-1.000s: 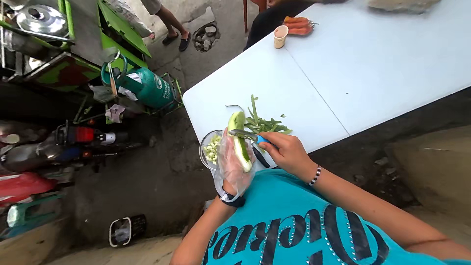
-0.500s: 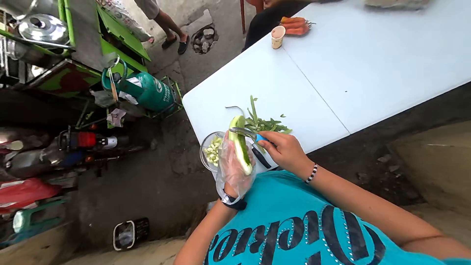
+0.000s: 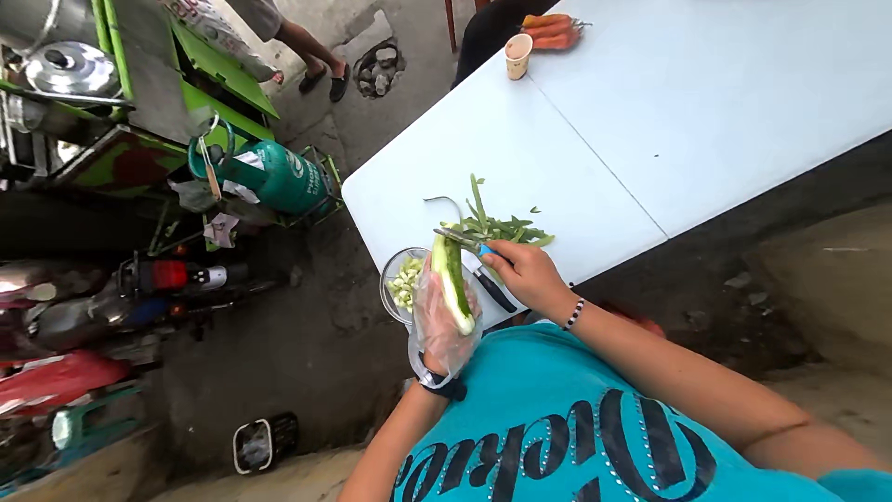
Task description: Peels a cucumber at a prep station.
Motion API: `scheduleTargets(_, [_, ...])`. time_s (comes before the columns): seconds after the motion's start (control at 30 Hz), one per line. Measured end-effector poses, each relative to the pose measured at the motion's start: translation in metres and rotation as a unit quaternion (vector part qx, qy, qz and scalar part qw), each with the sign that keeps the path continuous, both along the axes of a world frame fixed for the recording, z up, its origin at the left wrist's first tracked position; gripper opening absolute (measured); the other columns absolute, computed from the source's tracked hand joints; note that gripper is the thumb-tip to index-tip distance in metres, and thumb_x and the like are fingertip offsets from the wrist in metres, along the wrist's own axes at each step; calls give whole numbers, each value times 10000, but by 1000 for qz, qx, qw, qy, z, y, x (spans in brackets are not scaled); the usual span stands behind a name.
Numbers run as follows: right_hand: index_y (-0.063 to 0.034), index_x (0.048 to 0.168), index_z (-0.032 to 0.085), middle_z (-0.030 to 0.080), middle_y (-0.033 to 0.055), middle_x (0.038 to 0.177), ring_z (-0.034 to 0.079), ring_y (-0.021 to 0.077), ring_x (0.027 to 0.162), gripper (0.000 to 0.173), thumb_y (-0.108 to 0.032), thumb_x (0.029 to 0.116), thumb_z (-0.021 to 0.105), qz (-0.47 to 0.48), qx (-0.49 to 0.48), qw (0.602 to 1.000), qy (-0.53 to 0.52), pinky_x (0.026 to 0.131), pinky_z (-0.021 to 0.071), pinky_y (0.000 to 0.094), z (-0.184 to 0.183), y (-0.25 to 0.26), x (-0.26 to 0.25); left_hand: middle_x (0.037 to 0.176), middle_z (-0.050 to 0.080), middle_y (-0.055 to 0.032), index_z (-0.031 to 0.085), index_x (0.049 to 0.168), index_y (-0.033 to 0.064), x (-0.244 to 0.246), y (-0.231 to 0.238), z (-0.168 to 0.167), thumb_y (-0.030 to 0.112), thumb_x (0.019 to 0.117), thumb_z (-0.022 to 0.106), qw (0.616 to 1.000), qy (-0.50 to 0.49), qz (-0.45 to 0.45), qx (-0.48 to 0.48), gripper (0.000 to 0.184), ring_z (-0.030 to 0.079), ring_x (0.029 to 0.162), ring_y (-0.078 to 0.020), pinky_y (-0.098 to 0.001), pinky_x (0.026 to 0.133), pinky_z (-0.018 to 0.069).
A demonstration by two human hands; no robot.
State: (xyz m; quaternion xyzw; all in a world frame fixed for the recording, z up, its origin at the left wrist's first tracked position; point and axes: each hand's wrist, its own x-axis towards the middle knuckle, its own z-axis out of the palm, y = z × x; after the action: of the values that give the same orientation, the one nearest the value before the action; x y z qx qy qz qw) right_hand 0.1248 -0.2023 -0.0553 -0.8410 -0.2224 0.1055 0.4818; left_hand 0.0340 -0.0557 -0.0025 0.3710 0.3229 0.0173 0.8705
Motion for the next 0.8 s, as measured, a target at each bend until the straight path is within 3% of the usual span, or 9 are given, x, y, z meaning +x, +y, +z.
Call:
scheduleTargets(0.07, [-102, 1181, 719, 694, 71, 822, 671, 230, 722, 356, -354, 1085, 486, -4, -1, 1000, 6, 669, 557, 488, -6, 2, -1, 821, 600, -64, 518, 1291, 144, -1, 1, -3, 446, 1113, 243, 1000, 8, 2, 3, 446, 601, 627, -140, -260, 544, 536])
scheduleTargets(0.2, [-112, 1200, 718, 675, 61, 772, 648, 217, 673, 356, -364, 1085, 495, -9, 8, 999, 45, 637, 546, 472, -13, 5, -4, 790, 593, -64, 536, 1188, 95, -6, 3, -10, 458, 1108, 240, 1000, 6, 5, -29, 475, 594, 612, -142, -266, 536, 532])
scheduleTargets(0.33, [-107, 1195, 717, 686, 81, 801, 661, 238, 711, 361, -373, 1086, 499, -9, -2, 996, 87, 681, 551, 501, -18, 8, -5, 790, 590, -65, 537, 1207, 106, -9, 5, -13, 474, 1104, 245, 999, 12, -1, -37, 481, 596, 607, -147, -267, 530, 532])
scheduleTargets(0.53, [-87, 1184, 716, 690, 100, 831, 662, 257, 739, 365, -362, 1090, 496, -9, -9, 994, 111, 706, 546, 515, -25, 10, -6, 769, 590, -65, 548, 1142, 80, -14, 9, -22, 474, 1106, 223, 999, 3, -13, -47, 512, 595, 605, -152, -274, 538, 535])
scheduleTargets(0.7, [-60, 1141, 711, 676, 135, 844, 655, 285, 765, 371, -343, 1099, 474, -10, -18, 984, 177, 725, 533, 534, -25, 11, -2, 772, 578, -63, 545, 1147, 83, -17, 10, -26, 482, 1105, 214, 998, 10, -20, -61, 519, 584, 606, -150, -273, 536, 525])
scheduleTargets(0.8, [-24, 1081, 705, 649, 179, 837, 626, 322, 748, 381, -325, 1102, 473, -24, -28, 970, 239, 709, 507, 550, -29, 5, 1, 791, 587, -63, 540, 1213, 99, -19, 10, -27, 474, 1103, 253, 998, -4, -39, -55, 484, 593, 613, -146, -267, 537, 530])
